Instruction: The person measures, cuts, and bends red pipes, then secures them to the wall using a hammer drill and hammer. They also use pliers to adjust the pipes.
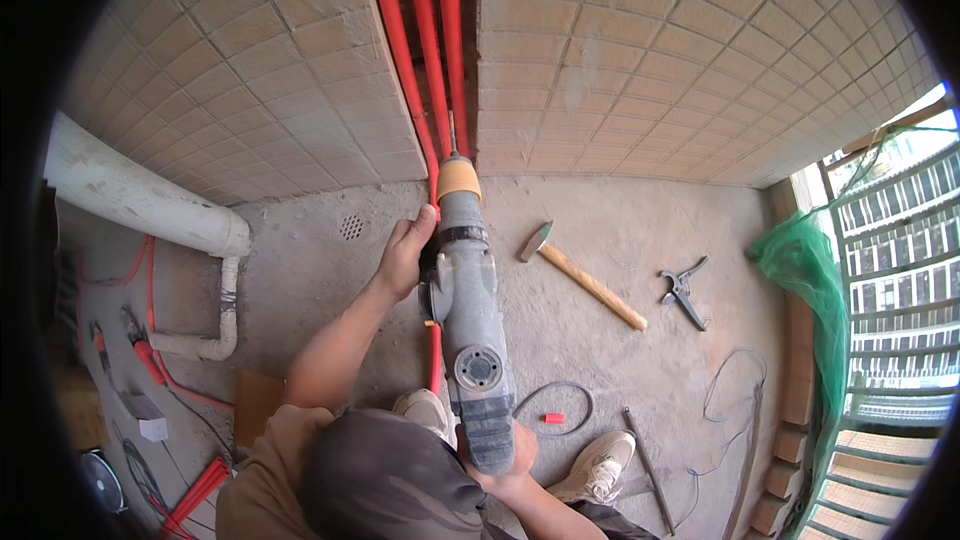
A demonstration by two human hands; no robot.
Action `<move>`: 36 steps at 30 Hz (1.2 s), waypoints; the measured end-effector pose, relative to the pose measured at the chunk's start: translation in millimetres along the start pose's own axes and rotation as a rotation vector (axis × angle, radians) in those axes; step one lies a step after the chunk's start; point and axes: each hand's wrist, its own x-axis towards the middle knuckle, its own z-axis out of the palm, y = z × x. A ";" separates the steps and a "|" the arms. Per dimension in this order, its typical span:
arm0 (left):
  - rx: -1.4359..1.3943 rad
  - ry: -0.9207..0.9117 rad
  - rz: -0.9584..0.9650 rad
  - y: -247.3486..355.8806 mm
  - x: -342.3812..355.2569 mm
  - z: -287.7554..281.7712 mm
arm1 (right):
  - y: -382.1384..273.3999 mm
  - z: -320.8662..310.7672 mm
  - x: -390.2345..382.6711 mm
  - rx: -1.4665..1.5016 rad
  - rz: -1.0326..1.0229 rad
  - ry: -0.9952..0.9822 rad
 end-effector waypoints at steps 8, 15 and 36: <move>0.027 0.015 0.257 106.8 -14.0 37.2 | 10.8 -66.0 29.7 -0.051 0.052 -0.026; -0.083 -0.054 0.430 269.0 -22.0 66.0 | -9.1 -127.3 88.3 -0.328 -0.240 0.033; -0.060 -0.134 0.478 415.1 38.1 66.0 | -138.3 -180.5 244.7 0.643 -0.099 0.251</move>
